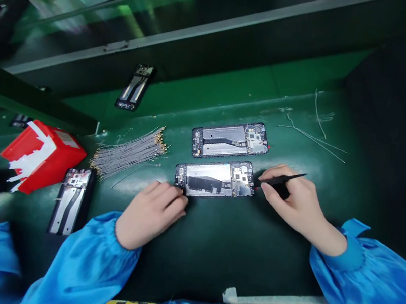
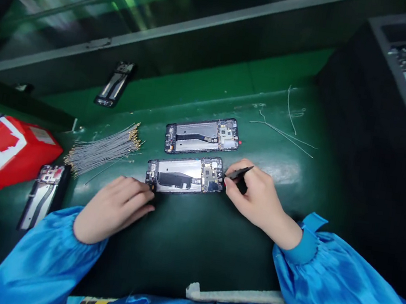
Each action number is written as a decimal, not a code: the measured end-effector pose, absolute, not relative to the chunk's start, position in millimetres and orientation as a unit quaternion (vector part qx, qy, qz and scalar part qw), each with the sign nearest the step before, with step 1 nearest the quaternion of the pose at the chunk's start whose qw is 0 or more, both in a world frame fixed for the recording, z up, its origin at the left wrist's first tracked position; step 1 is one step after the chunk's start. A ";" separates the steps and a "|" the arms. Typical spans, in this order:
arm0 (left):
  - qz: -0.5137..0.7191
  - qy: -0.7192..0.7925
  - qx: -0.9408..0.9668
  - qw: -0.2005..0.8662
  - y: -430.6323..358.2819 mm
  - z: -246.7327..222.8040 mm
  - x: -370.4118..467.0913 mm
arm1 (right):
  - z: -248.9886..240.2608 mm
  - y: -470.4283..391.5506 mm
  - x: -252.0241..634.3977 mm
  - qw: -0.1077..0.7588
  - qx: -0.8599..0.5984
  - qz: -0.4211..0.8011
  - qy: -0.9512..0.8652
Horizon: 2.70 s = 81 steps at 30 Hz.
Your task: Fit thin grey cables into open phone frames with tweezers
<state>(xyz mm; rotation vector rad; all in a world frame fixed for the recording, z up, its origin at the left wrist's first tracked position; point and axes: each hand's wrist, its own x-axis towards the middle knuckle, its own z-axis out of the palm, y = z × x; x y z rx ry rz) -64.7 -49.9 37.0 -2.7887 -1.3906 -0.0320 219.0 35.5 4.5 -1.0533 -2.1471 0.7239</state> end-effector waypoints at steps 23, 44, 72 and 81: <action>-0.117 -0.425 -0.896 0.049 -33.2 13.5 4.5 | 7.4 21.4 222.2 0.335 -0.323 0.395 -0.792; -0.116 -0.415 -0.901 0.048 -34.3 15.5 4.1 | 5.2 20.8 219.8 0.331 -0.277 0.412 -0.802; -0.140 -0.458 -0.877 0.047 -16.3 10.8 15.8 | 11.1 46.3 200.1 0.127 -0.263 0.245 -0.925; -0.152 -0.458 -0.876 0.024 -14.1 9.8 14.6 | 15.3 41.2 196.3 0.118 -0.283 0.240 -0.921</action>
